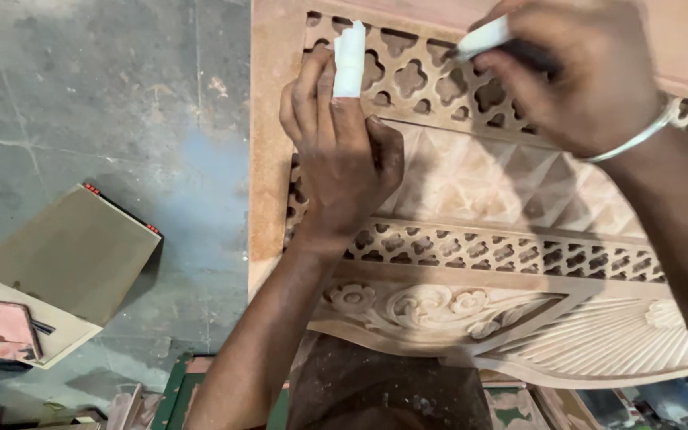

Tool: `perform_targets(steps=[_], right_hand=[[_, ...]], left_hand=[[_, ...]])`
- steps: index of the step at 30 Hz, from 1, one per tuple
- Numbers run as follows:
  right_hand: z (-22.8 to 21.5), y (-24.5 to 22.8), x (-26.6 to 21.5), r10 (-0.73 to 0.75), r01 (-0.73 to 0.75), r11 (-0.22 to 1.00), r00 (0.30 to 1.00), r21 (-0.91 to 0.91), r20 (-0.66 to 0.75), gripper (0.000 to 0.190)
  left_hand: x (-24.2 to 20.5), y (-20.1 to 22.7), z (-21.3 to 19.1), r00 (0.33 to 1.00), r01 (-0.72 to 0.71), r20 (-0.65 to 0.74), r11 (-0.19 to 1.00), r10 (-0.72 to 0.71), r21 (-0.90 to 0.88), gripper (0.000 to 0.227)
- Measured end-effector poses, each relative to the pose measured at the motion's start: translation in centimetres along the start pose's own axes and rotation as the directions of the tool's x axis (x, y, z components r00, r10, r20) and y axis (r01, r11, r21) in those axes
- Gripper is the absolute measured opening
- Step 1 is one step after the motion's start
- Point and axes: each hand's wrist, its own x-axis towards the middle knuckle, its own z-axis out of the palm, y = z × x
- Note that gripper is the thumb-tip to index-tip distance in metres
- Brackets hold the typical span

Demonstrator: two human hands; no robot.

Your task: The person sands the surface of a large carved wooden panel using two sanding blocks. They move the blocks back and forth across the lattice and relief areas, occasionally switching hands and adjusting grip to reach different sections.

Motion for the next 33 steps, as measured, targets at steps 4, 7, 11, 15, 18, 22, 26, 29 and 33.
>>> perform_targets(steps=[4, 7, 11, 15, 18, 22, 26, 29, 33], right_hand=[[1.6, 0.3, -0.2, -0.026, 0.023, 0.978, 1.0, -0.206, -0.016, 0.015], [2.3, 0.7, -0.8, 0.047, -0.052, 0.997, 0.995, -0.054, -0.092, 0.016], [2.8, 1.0, -0.8, 0.002, -0.019, 0.991, 0.992, -0.132, -0.127, 0.025], [2.6, 0.3, -1.3, 0.004, -0.044, 0.967, 0.987, -0.25, -0.158, 0.027], [2.3, 0.1, -1.3, 0.004, -0.056, 0.965, 0.98, -0.256, -0.2, 0.024], [4.1, 0.6, -1.5, 0.004, -0.066, 0.968, 0.97, -0.244, -0.244, 0.021], [6.1, 1.5, -1.1, 0.094, -0.078, 0.995, 0.943, 0.062, -0.32, 0.017], [4.6, 1.6, -1.2, 0.15, -0.076, 0.967, 0.942, 0.243, -0.302, 0.015], [2.6, 0.2, 0.2, 0.145, -0.075, 0.959, 0.959, 0.274, -0.243, 0.02]], left_hand=[[0.2, 0.2, -0.2, 1.0, 0.001, -0.003, 1.0, -0.001, 0.014, 0.051], [0.2, 0.4, -0.3, 1.0, 0.006, 0.028, 1.0, -0.007, 0.028, 0.05], [0.5, 0.1, 0.0, 1.0, 0.012, 0.025, 0.999, -0.013, 0.051, 0.051], [0.2, 0.4, 0.0, 0.999, 0.021, 0.036, 0.997, -0.024, 0.076, 0.054], [0.7, 0.4, -0.1, 0.998, 0.023, 0.055, 0.998, -0.027, 0.066, 0.057], [0.2, 0.2, -0.2, 0.994, 0.047, 0.096, 0.998, -0.052, 0.051, 0.063], [0.2, 0.2, 0.0, 0.994, 0.051, 0.097, 0.996, -0.059, 0.076, 0.061], [0.7, 0.4, 0.3, 0.986, 0.058, 0.148, 0.994, -0.072, 0.096, 0.065], [0.9, 0.3, 0.2, 0.977, -0.005, 0.215, 0.997, -0.01, 0.071, 0.023]])
